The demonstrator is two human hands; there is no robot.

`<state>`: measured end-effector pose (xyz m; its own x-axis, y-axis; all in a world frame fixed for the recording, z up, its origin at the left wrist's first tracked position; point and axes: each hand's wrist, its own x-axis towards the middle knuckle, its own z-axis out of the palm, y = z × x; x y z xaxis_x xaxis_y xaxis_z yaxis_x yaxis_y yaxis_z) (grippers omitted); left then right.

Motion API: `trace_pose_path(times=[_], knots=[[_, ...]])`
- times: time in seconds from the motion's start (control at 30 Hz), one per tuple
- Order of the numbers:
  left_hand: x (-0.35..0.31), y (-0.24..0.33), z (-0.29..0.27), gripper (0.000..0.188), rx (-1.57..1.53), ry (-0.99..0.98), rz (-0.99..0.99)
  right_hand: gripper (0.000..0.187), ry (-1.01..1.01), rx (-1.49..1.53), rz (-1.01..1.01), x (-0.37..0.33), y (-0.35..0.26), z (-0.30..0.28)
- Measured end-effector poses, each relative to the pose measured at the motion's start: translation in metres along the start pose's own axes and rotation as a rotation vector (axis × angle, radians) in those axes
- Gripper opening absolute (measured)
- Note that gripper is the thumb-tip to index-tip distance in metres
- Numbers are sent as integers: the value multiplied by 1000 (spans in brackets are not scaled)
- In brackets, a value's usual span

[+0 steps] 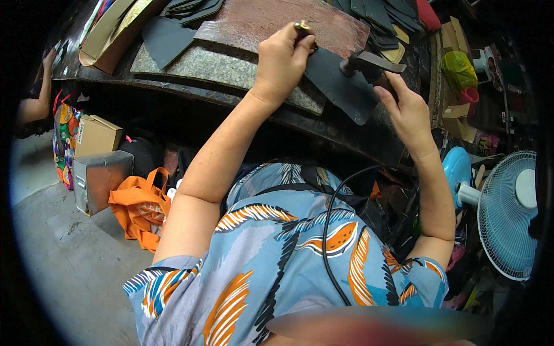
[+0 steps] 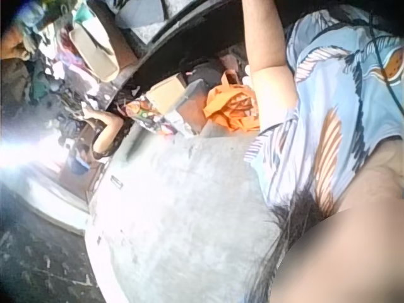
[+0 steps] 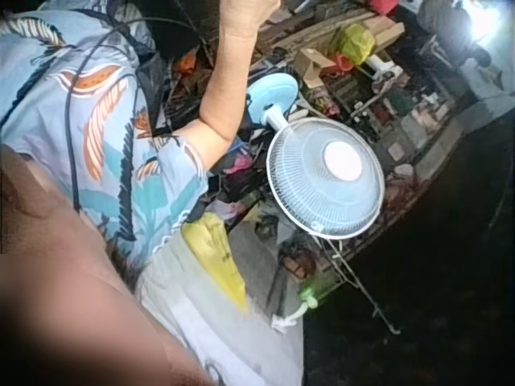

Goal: The person uses a handheld electric sander to smooth the edges of a black leather piece on a workbench. They hold the leather with the left hand and guide the sander with the right hand, repeatedly moving it along the edge. The person flips the leather piece over and continues sanding the other side.

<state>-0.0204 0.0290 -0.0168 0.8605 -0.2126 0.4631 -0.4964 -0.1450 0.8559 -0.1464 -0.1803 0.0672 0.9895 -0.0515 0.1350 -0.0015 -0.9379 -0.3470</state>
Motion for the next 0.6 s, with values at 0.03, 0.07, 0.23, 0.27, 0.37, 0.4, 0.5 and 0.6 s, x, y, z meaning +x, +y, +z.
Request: trace_pose_path(times=[0.03,0.07,0.23,0.27,0.37,0.4,0.5,0.6], knots=[[1,0,0,12,-85,29,6,37,-14,3,25,1,-1,2],[2,1,1,10,-165,52,-15,39,-38,2,58,1,-1,3],[4,6,-3,16,-168,-49,-117,46,-91,29,109,-1,14,7],[4,7,-4,16,-157,-50,-122,49,-78,59,62,-1,17,8],[5,9,-4,16,-111,-60,-123,46,1,40,-36,2,19,9],[6,9,-4,16,-91,-70,-134,45,-27,73,24,4,15,6],[9,9,-2,16,91,-85,-45,43,6,235,15,11,-4,-15],[11,11,3,14,211,-58,177,34,251,622,-197,15,-27,-47]])
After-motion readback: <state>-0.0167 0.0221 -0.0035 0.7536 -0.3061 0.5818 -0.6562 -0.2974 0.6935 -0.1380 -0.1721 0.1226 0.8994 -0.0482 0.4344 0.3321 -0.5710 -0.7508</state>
